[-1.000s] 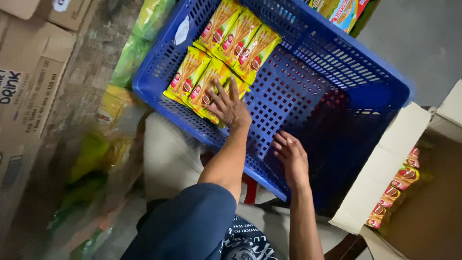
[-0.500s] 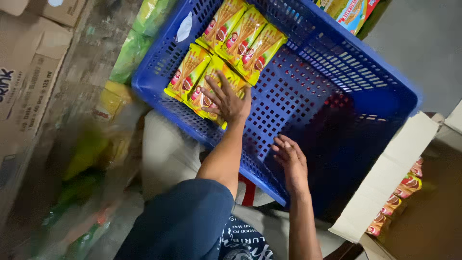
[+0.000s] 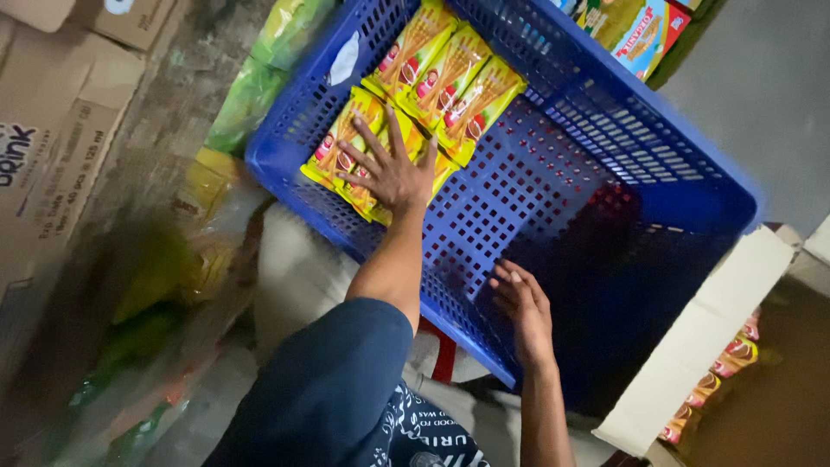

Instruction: The person repeatedly takes yellow snack packets from a cardboard box and places them into a blue plastic crate. They arrange the packets in neat rows within the crate.

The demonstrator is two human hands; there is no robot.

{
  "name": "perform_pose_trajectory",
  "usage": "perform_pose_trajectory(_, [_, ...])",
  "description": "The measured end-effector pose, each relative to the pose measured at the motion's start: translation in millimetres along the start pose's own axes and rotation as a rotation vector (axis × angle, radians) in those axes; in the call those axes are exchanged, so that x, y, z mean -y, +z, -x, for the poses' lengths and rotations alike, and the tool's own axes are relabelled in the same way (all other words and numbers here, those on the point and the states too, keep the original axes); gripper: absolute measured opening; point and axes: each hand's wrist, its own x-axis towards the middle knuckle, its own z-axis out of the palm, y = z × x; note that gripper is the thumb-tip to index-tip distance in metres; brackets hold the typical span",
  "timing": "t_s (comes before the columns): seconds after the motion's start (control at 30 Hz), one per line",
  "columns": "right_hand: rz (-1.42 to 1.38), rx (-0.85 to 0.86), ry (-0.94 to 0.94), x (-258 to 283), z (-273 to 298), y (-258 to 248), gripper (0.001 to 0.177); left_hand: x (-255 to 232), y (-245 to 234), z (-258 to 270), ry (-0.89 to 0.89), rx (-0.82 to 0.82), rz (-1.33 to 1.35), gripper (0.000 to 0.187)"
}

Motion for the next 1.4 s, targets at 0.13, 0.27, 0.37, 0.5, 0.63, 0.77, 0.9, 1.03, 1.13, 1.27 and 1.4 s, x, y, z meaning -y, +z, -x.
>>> perform_pose_trajectory(0.13, [0.017,-0.008,0.025,1.9,2.2,4.3,0.053,0.4,3.9,-0.9,-0.008,0.124,0.037,0.096])
perform_pose_trajectory(0.27, [0.062,-0.027,0.007,11.7,7.2,11.4,0.05,-0.1,12.9,-3.1,0.017,-0.001,-0.005,0.098])
perform_pose_trajectory(0.37, [0.066,-0.025,-0.009,3.1,0.7,10.0,0.05,1.1,4.8,-8.3,0.028,0.131,0.004,0.094])
perform_pose_trajectory(0.5, [0.081,-0.03,-0.021,6.6,5.2,10.1,0.048,-0.6,-16.0,-10.2,0.022,0.265,0.03,0.092])
perform_pose_trajectory(0.63, [0.072,-0.035,-0.025,5.8,7.6,10.4,0.049,7.3,-44.8,-17.6,0.045,0.456,0.129,0.109])
perform_pose_trajectory(0.77, [0.038,-0.037,-0.051,-4.3,-1.3,5.5,0.051,21.5,-61.1,-23.2,0.189,0.619,0.14,0.136])
perform_pose_trajectory(0.9, [0.063,-0.045,-0.062,6.2,4.8,8.3,0.056,25.6,-49.3,-16.6,0.198,0.7,0.035,0.149])
perform_pose_trajectory(1.03, [0.017,-0.036,-0.047,1.1,3.1,1.7,0.068,29.9,-61.0,-21.0,0.198,0.712,0.032,0.142])
perform_pose_trajectory(1.13, [0.006,-0.05,-0.04,3.8,3.9,0.8,0.075,33.3,-59.2,-22.6,0.169,0.718,0.06,0.143])
perform_pose_trajectory(1.27, [0.011,-0.02,-0.017,1.1,-0.9,-0.1,0.077,37.0,-58.6,-20.4,0.148,0.7,0.129,0.144])
perform_pose_trajectory(1.4, [0.006,-0.029,-0.006,10.5,6.8,5.2,0.077,37.0,-47.4,-18.0,0.126,0.675,0.198,0.132])
